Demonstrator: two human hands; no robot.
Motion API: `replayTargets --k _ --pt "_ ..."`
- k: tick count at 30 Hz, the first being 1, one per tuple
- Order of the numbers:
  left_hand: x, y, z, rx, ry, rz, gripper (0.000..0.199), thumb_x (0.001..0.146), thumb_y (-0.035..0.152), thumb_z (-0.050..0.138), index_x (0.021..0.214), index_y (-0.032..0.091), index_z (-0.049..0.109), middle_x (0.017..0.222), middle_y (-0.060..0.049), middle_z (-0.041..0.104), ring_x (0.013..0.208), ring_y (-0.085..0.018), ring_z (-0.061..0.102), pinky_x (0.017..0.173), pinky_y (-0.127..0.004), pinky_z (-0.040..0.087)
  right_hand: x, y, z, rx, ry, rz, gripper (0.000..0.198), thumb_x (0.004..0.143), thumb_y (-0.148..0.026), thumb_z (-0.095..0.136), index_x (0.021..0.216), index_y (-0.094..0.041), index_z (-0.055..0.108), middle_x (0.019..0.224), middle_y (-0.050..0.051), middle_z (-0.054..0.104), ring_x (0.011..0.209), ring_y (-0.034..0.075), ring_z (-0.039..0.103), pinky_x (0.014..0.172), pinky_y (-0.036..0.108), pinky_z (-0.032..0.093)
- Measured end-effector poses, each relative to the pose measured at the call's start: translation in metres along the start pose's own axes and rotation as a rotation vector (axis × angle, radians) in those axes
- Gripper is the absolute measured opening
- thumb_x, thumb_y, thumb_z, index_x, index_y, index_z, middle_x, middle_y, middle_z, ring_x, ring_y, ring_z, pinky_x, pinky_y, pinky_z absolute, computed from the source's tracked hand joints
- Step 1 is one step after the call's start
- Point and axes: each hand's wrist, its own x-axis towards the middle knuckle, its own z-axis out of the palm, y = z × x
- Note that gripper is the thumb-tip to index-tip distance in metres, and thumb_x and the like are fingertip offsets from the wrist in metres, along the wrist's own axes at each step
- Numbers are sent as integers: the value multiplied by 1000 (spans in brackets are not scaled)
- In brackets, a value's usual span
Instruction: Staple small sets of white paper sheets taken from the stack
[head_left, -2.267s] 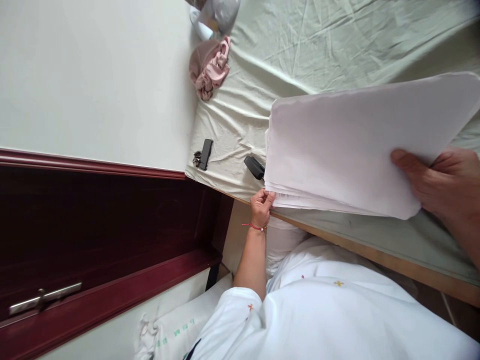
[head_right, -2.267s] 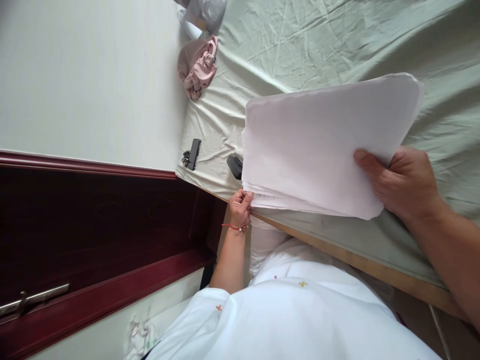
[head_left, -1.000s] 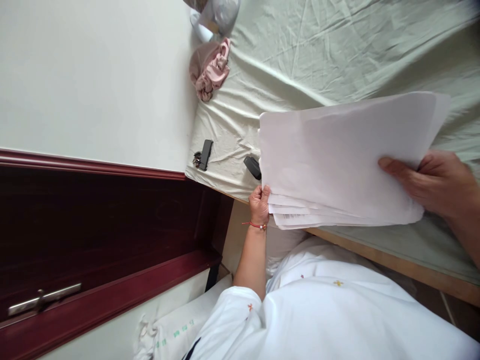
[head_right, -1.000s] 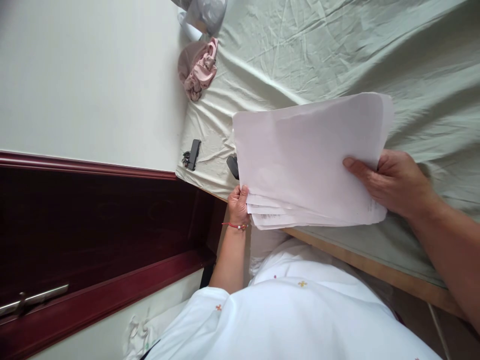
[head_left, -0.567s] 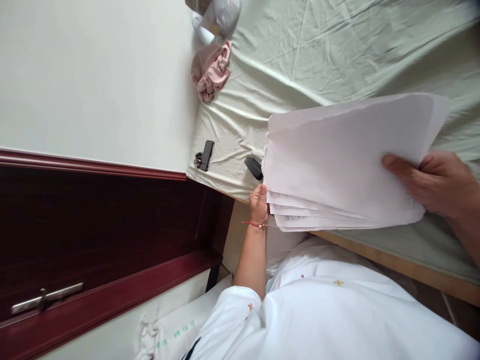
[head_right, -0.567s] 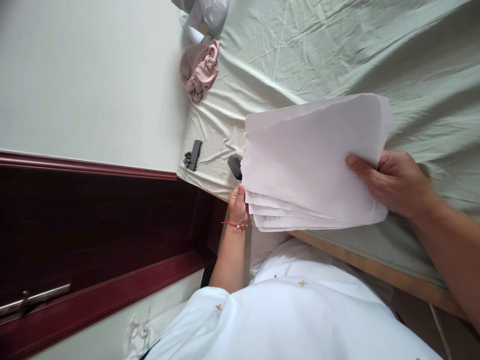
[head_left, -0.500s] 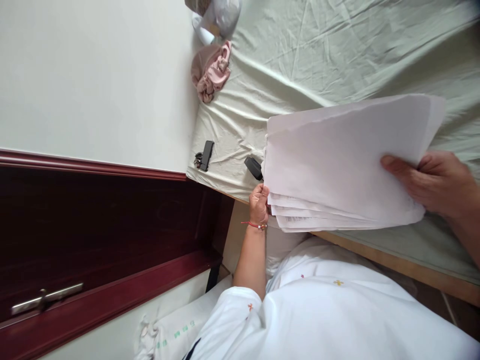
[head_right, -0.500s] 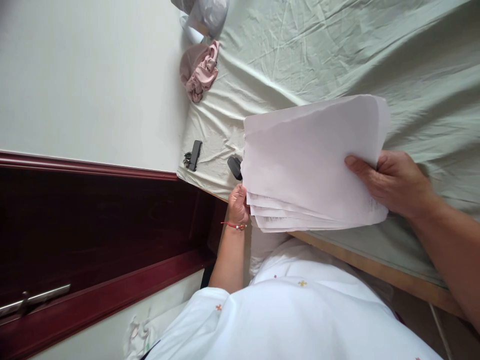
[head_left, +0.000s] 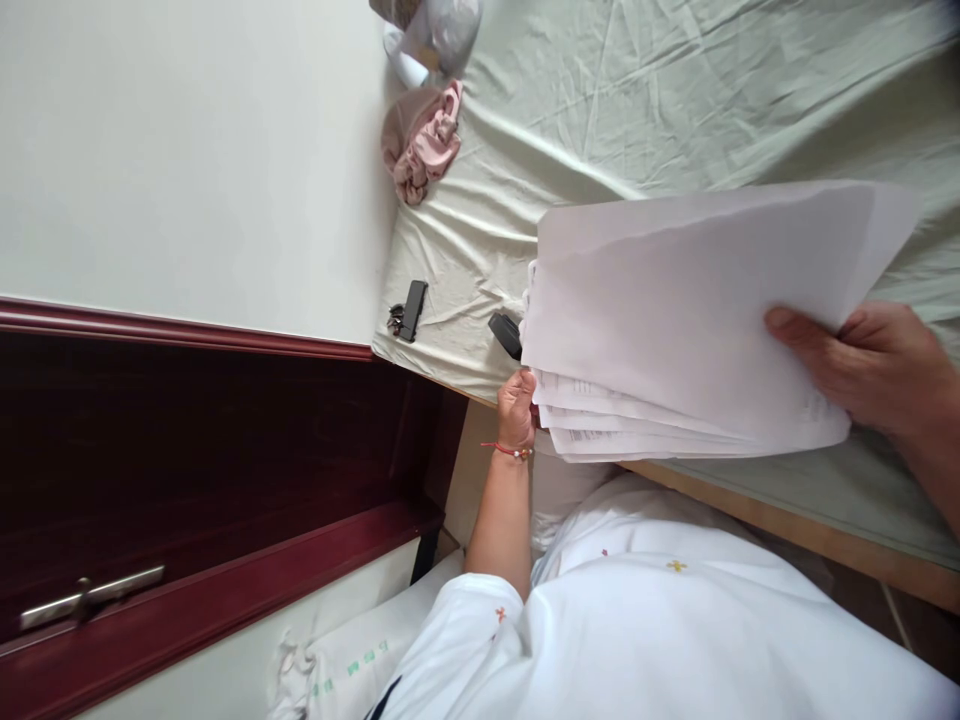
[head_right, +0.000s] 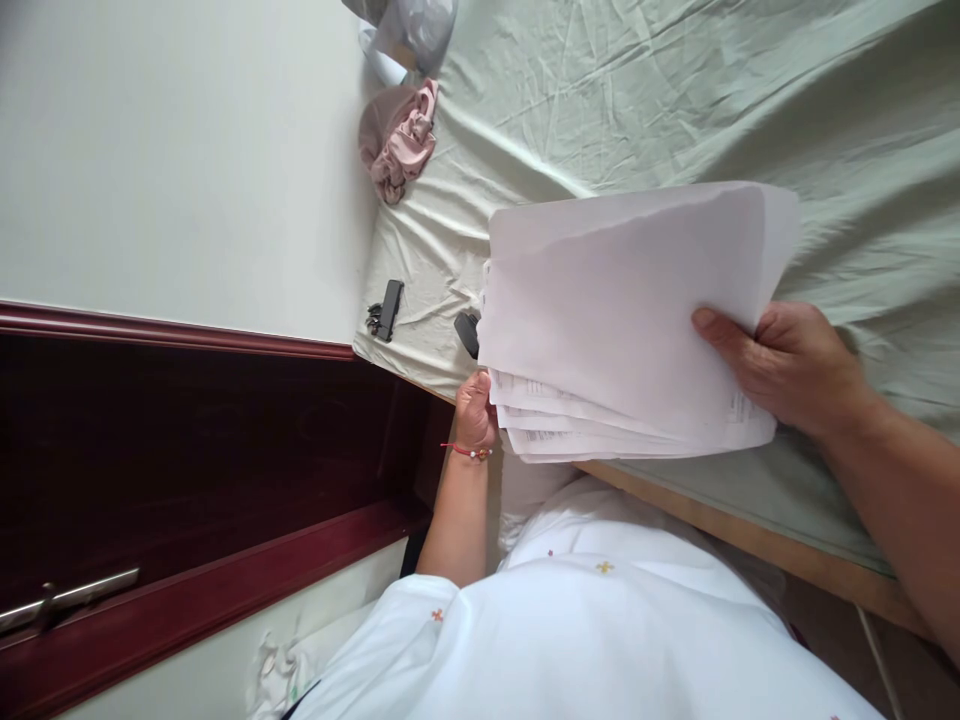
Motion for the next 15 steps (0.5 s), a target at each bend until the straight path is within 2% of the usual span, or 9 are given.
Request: replayTargets --k 4,9,12,15 --pt "-1 3 1 53 -6 8 45 61 47 94 79 16 65 72 2 68 66 -10 62 66 -23 50 1 2 1 69 14 -29 43 75 -64 77 96 -26 79 104 3 79 86 20 69 70 30 57" --pt "2 -2 2 87 69 37 54 70 54 87 61 16 49 55 7 49 50 -5 44 52 -19 36 1 0 1 29 14 -7 44 74 -68 76 94 -29 79 107 3 79 92 23 71 82 37 58" --pt "1 -2 1 59 62 37 51 73 60 82 65 16 57 60 4 56 55 -8 52 55 -22 41 0 -1 1 28 22 -12 44 74 -68 76 96 -30 79 112 3 78 100 26 71 93 43 57" --pt "-2 1 0 42 -25 17 46 73 58 83 73 16 64 64 2 61 56 -9 55 57 -23 44 -1 -1 3 100 59 -72 45 77 -65 76 104 -28 79 117 3 77 106 26 71 103 45 55"
